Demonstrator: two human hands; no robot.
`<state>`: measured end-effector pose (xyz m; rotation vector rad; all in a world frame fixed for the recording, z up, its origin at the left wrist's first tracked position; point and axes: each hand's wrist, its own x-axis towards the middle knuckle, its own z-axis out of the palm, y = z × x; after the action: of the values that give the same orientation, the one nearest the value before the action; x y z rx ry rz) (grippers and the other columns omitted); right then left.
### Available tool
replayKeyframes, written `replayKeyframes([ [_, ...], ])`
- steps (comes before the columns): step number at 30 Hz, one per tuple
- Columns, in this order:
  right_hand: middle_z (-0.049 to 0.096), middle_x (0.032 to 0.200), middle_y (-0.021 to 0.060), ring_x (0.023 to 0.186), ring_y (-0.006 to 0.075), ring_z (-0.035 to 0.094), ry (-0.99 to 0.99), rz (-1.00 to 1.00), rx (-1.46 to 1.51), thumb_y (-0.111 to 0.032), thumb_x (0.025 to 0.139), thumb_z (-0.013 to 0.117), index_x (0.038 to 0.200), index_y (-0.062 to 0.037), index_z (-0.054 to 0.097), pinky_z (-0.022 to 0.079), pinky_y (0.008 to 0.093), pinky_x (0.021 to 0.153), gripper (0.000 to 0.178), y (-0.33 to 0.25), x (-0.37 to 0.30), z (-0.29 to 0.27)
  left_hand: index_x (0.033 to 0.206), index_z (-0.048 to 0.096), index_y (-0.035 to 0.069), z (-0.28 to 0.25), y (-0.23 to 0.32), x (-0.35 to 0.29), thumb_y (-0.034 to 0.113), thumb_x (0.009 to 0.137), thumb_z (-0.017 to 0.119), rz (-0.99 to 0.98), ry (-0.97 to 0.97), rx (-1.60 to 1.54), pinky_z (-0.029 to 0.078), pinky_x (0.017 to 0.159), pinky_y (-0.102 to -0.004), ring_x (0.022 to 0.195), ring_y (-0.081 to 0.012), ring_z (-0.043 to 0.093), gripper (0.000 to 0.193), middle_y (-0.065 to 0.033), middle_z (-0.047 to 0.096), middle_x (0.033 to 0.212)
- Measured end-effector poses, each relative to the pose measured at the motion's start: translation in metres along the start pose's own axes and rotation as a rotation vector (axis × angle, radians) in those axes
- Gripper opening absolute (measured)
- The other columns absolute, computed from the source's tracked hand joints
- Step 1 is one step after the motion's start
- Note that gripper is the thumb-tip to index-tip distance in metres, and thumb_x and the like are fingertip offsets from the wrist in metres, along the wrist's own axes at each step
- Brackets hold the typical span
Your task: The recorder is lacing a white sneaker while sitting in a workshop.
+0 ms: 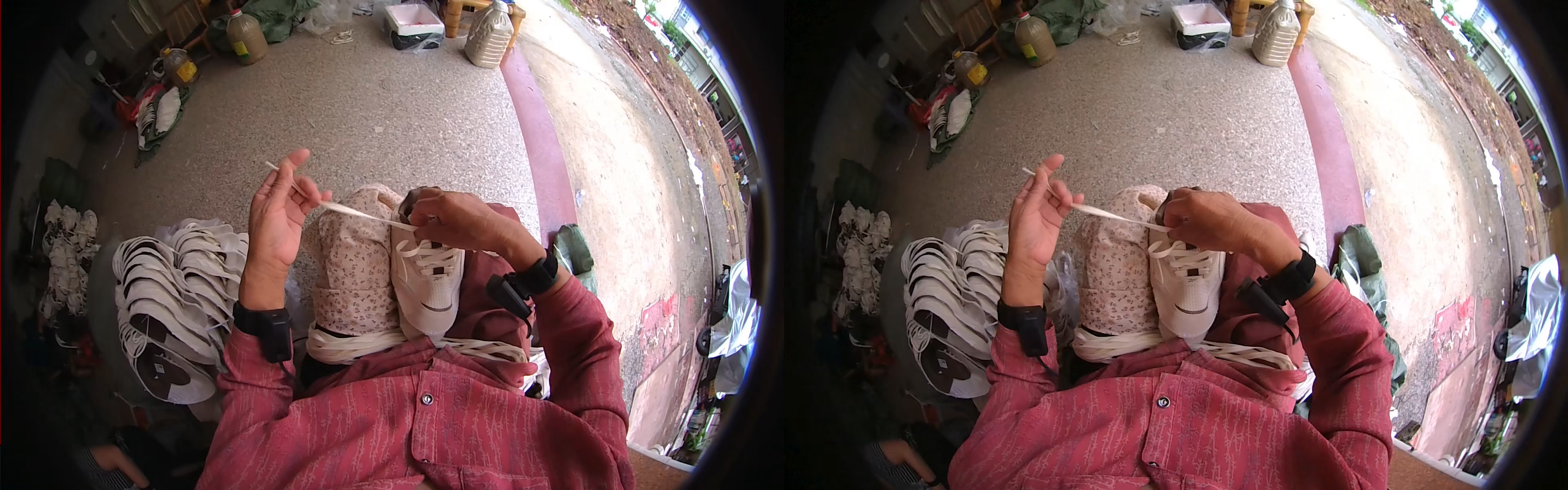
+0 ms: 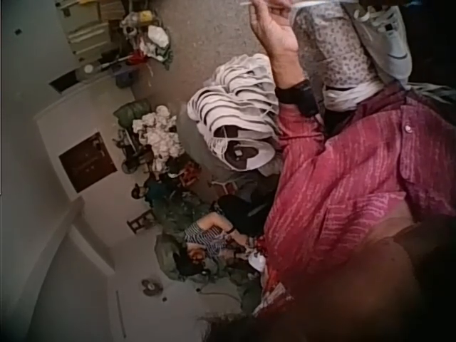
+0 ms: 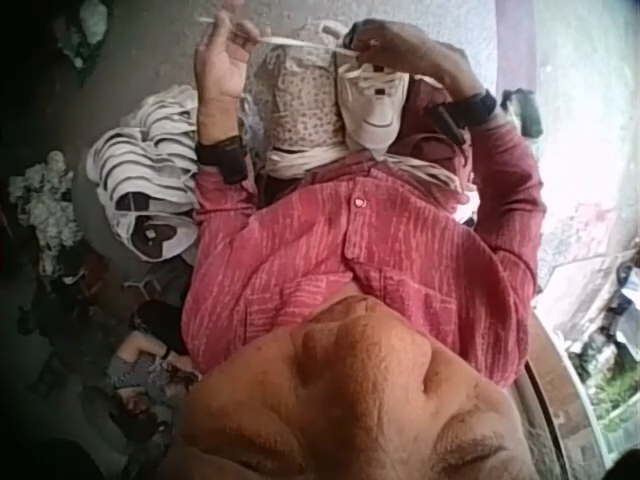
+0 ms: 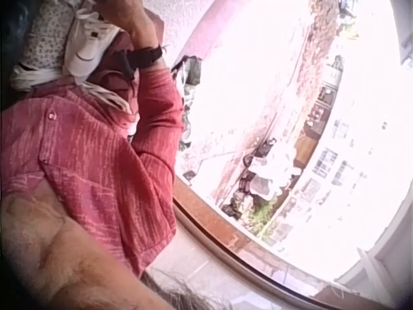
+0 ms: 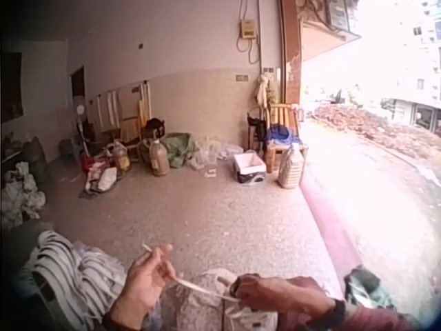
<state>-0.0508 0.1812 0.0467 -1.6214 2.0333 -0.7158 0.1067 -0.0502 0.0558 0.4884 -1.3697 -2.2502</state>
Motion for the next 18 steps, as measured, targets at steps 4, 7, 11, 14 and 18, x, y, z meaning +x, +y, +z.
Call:
replayKeyframes([
  [4, 0.059, 0.097, 0.0094, 0.083, 0.0255, 0.062, -0.013, 0.047, 0.086, -0.014, 0.087, 0.065, 0.095, -0.0035, 0.063, 0.049, 0.0361, 0.074, 0.013, -0.004, 0.002, -0.002, 0.120, 0.058, 0.003, -0.004, -0.002, -0.003, 0.028, 0.101, 0.053, -0.033, -0.094, 0.351, 0.044, 0.056, -0.0211, 0.056, -0.0042, 0.045, 0.031, 0.0033, 0.050, 0.065],
  [7, 0.060, 0.094, 0.0080, 0.081, 0.0217, 0.063, -0.010, 0.031, 0.203, -0.015, 0.086, 0.068, 0.093, -0.0033, 0.065, 0.051, 0.0337, 0.069, 0.014, 0.004, 0.002, -0.001, 0.106, 0.064, 0.003, 0.004, -0.017, -0.004, 0.024, 0.100, 0.055, -0.051, -0.173, 0.530, 0.037, 0.052, -0.0189, 0.055, -0.0039, 0.045, 0.023, 0.0026, 0.052, 0.067],
  [11, 0.061, 0.090, 0.0064, 0.080, 0.0188, 0.064, 0.022, -0.051, 0.279, -0.019, 0.081, 0.075, 0.088, -0.0033, 0.068, 0.052, 0.0310, 0.066, 0.019, 0.015, 0.003, 0.002, 0.092, 0.068, 0.005, 0.009, -0.042, -0.001, 0.020, 0.094, 0.061, 0.249, -0.322, 0.922, 0.041, 0.060, -0.0248, 0.066, -0.0129, 0.054, 0.017, -0.0027, 0.059, 0.073],
  [14, 0.062, 0.088, 0.0061, 0.080, 0.0197, 0.063, 0.025, -0.093, 0.297, -0.019, 0.079, 0.077, 0.084, -0.0028, 0.068, 0.050, 0.0309, 0.068, 0.019, 0.013, 0.004, 0.002, 0.086, 0.070, 0.006, 0.017, -0.048, -0.008, 0.019, 0.089, 0.064, 0.508, -0.406, 1.168, 0.042, 0.079, -0.0338, 0.086, -0.0230, 0.056, 0.015, -0.0056, 0.060, 0.084],
  [18, 0.064, 0.086, 0.0062, 0.080, 0.0204, 0.063, 0.017, -0.094, 0.319, -0.019, 0.077, 0.078, 0.082, -0.0028, 0.069, 0.049, 0.0317, 0.070, 0.019, 0.014, 0.002, 0.004, 0.084, 0.071, 0.008, 0.023, -0.049, -0.014, 0.019, 0.086, 0.065, 0.595, -0.470, 1.371, 0.034, 0.093, -0.0370, 0.097, -0.0226, 0.051, 0.013, -0.0031, 0.057, 0.094],
])
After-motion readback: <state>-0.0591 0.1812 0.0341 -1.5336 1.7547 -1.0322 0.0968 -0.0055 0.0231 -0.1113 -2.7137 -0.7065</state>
